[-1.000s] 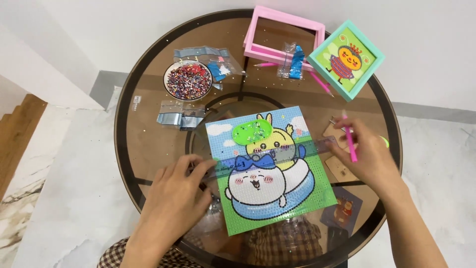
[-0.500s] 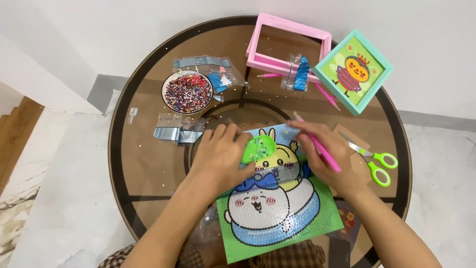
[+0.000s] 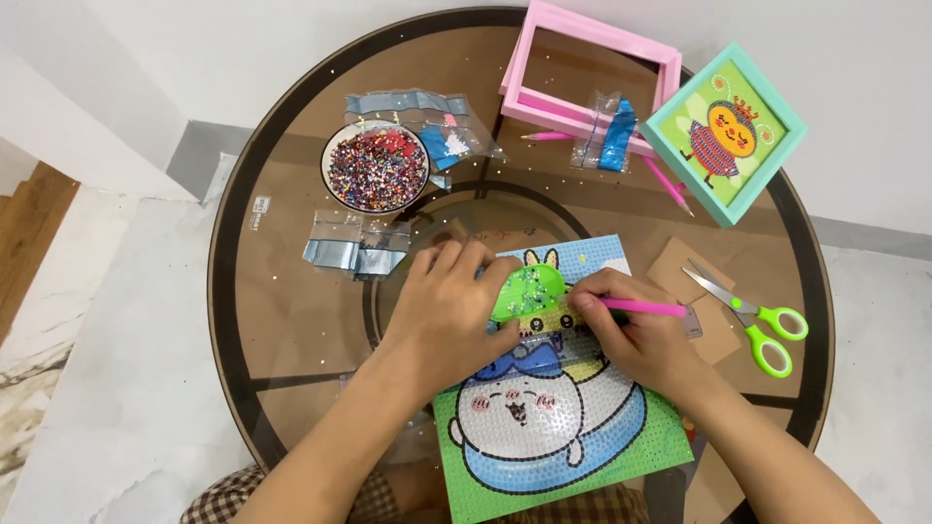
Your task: Placing and aligning small beads on a diamond painting canvas using a pen tool and a ruler.
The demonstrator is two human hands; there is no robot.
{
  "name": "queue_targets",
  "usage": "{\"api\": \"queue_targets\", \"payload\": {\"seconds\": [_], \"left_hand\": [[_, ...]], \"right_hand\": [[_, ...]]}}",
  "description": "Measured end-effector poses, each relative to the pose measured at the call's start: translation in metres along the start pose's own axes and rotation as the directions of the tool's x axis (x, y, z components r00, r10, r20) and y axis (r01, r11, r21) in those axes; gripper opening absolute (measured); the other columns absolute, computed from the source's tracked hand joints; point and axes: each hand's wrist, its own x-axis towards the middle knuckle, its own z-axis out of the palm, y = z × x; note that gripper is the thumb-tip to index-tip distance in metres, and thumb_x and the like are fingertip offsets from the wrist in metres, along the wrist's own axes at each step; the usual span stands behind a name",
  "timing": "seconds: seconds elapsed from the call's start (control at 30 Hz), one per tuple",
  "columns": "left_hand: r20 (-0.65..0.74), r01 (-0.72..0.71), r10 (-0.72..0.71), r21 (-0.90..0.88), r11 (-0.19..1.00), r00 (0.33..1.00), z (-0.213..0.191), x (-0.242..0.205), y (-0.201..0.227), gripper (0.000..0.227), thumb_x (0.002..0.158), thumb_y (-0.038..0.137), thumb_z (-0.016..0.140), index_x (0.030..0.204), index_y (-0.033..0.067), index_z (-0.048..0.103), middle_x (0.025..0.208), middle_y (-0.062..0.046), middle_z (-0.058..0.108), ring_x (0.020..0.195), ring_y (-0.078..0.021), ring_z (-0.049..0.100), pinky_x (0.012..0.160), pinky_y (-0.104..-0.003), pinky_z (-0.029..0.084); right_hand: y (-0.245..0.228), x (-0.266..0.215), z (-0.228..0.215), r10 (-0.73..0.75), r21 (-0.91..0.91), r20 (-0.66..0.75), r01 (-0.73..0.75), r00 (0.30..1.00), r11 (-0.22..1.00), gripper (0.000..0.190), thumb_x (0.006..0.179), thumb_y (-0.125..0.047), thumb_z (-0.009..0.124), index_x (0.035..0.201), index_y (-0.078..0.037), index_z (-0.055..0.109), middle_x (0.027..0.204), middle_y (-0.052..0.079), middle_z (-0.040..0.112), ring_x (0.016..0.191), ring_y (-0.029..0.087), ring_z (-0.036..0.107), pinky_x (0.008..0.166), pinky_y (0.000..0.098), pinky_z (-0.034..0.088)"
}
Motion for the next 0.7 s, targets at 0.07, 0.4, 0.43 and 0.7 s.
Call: {"api": "queue_targets", "payload": {"seconds": [0.07,0.4,0.43,0.7], "left_hand": [[-0.001,-0.001,0.001,-0.001,1.000,1.000,-0.0005,-0.0001,-0.0001,0.039,0.065,0.030,0.074,0.097,0.0106,0.065,0.086,-0.005,0.053,0.084,-0.0254,0.055,0.081,-0.041,0.043],[0.041,0.035,-0.033,-0.037,0.999,0.999,-0.0035,-0.0011,0.0025,0.040,0.068,0.030,0.075,0.100,0.0077,0.067,0.086,-0.008,0.055,0.085,-0.0269,0.056,0.085,-0.044,0.043],[0.041,0.037,-0.035,-0.036,0.999,0.999,-0.0038,-0.0009,0.0027,0.040,0.068,0.030,0.075,0.100,0.0077,0.067,0.086,-0.008,0.055,0.085,-0.0269,0.056,0.085,-0.044,0.043],[0.136,0.076,-0.068,-0.054,0.996,0.988,-0.0066,-0.0015,0.0024,0.044,0.072,0.033,0.072,0.107,0.0073,0.065,0.091,-0.008,0.055,0.091,-0.0269,0.054,0.090,-0.045,0.040]], "right_hand": [[-0.0035,0.0010,-0.0003,0.002,-0.025,0.012,-0.001,1.000,1.000,0.013,0.091,-0.008,0.058,0.082,-0.007,0.068,0.062,0.007,0.063,0.052,0.024,0.060,0.054,0.0330,0.051],[-0.0072,-0.0001,-0.0003,0.036,-0.029,0.016,-0.035,0.999,0.999,0.014,0.092,-0.005,0.056,0.083,-0.006,0.067,0.063,0.009,0.063,0.055,0.024,0.062,0.057,0.0329,0.052],[-0.0076,-0.0006,-0.0007,0.034,-0.028,0.017,-0.034,0.999,0.999,0.014,0.092,-0.005,0.056,0.083,-0.006,0.067,0.063,0.009,0.063,0.055,0.024,0.062,0.057,0.0329,0.052],[-0.0071,-0.0025,-0.0003,0.051,-0.077,0.045,-0.047,0.998,0.996,0.011,0.091,-0.006,0.058,0.085,-0.007,0.067,0.064,0.009,0.064,0.058,0.028,0.064,0.059,0.0351,0.052]]}}
